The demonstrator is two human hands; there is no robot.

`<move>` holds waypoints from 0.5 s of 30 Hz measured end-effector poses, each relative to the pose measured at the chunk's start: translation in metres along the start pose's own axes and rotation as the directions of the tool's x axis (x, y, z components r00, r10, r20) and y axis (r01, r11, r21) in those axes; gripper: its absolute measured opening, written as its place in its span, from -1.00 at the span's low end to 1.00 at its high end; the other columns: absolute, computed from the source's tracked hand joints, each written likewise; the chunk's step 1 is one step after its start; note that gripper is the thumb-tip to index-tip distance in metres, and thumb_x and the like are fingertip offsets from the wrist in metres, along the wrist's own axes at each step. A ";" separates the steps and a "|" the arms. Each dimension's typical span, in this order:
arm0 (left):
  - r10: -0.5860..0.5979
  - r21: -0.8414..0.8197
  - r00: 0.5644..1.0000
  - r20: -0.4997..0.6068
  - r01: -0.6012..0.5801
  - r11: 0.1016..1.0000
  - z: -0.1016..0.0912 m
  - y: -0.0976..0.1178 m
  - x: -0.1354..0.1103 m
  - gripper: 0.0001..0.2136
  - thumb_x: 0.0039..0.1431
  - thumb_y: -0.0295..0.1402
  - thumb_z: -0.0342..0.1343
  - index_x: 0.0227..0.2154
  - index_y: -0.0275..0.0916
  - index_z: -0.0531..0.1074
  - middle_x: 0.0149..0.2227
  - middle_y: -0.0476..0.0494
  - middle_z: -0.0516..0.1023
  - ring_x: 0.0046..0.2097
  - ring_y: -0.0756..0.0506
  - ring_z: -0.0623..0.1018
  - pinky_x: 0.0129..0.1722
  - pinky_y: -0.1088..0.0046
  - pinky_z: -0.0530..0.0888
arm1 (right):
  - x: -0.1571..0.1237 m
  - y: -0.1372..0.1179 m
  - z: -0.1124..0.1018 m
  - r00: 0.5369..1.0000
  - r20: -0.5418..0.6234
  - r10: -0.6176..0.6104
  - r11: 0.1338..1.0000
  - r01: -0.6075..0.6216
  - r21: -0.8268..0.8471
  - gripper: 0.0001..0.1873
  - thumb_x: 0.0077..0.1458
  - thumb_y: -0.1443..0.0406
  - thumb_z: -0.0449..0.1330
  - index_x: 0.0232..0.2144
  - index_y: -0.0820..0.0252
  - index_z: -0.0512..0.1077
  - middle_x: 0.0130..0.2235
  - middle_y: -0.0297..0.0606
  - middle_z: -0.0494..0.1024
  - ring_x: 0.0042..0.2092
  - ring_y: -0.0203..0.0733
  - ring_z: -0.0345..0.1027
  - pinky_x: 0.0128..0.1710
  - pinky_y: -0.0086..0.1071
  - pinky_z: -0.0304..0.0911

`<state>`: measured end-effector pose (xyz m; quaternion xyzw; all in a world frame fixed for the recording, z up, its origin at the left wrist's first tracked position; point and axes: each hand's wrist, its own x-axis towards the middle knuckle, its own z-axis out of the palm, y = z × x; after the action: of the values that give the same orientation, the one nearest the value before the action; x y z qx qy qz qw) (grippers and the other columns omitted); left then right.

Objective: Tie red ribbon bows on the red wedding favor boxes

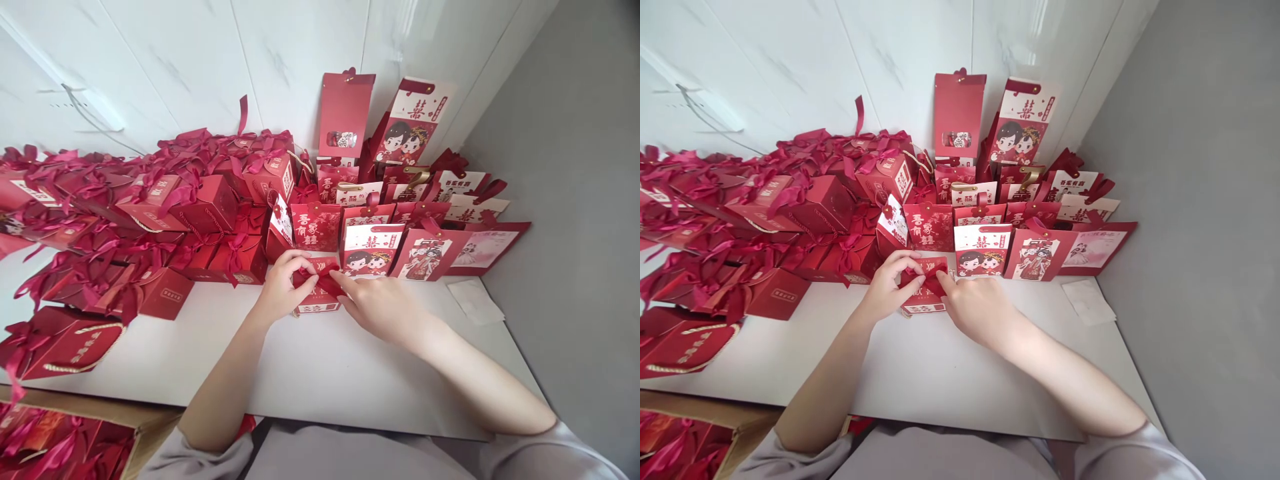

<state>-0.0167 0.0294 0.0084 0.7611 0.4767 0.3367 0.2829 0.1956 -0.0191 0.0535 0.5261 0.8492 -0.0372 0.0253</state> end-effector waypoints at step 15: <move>-0.054 -0.152 0.995 0.087 0.067 0.986 -0.003 -0.007 0.001 -0.95 0.13 -0.39 0.16 -0.32 -0.18 0.46 0.03 -0.16 0.49 0.19 -0.24 0.44 0.19 0.20 0.35 | 0.005 0.010 0.004 0.983 0.181 0.016 1.000 -0.014 -0.011 -0.32 0.36 0.31 0.01 0.44 0.23 -0.06 -0.32 -0.07 0.68 -0.36 0.07 0.59 -0.46 -0.25 0.33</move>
<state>-0.0223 0.0335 0.0050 0.7354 0.4599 0.3322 0.3706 0.2026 -0.0106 0.0486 0.5267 0.8397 -0.0805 0.1052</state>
